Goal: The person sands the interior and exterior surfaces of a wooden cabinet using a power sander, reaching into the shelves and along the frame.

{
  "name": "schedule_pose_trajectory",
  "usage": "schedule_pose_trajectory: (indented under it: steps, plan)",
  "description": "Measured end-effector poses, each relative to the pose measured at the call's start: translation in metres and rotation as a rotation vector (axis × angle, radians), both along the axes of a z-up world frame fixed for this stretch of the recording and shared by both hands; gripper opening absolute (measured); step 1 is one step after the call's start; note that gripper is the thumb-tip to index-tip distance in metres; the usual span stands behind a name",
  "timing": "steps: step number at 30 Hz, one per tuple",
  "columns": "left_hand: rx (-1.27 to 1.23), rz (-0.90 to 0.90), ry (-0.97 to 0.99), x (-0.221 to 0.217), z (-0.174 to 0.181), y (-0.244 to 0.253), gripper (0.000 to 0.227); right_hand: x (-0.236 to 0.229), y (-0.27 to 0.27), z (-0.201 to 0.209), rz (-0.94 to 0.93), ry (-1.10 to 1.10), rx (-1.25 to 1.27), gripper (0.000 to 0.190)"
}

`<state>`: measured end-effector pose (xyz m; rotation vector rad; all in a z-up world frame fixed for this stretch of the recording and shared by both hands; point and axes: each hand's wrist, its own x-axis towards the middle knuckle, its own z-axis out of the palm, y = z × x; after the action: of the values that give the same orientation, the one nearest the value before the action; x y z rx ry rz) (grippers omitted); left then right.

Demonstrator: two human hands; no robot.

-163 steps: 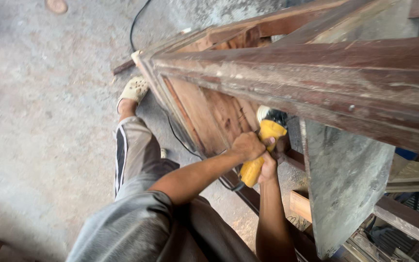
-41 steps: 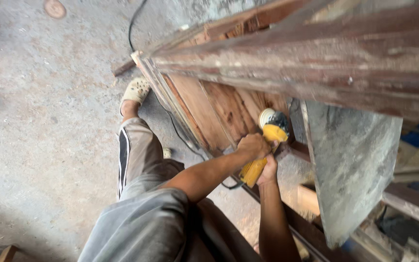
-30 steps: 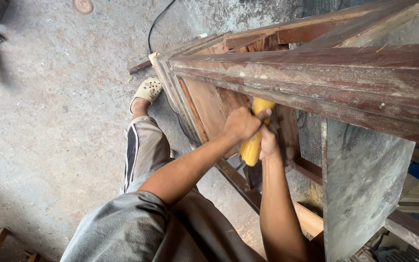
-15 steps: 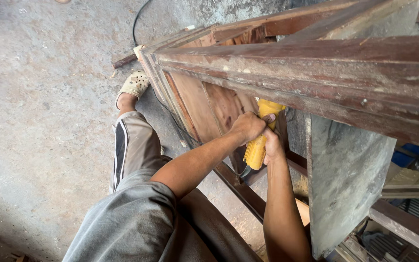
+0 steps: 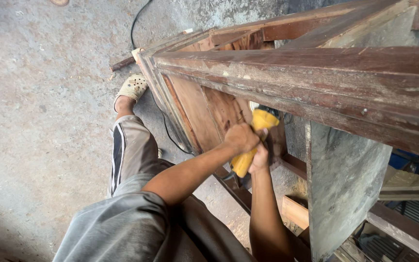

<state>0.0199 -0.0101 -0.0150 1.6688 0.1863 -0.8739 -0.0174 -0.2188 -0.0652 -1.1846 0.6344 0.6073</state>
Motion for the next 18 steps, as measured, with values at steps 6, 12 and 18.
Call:
schedule_pose_trajectory:
  steps: [6,12,18]
  plan:
    - [0.221,0.076,-0.342,0.045,-0.03,0.043,0.051,0.076,0.06,-0.011,0.243,-0.032,0.09,0.05]
    - [0.046,0.212,-0.311,0.061,-0.046,0.016,0.036,0.091,0.088,0.038,0.298,-0.094,-0.223,0.048]
    - [-0.092,0.127,0.005,0.054,-0.011,-0.008,0.048,0.075,0.048,0.058,0.249,-0.041,-0.382,0.05]
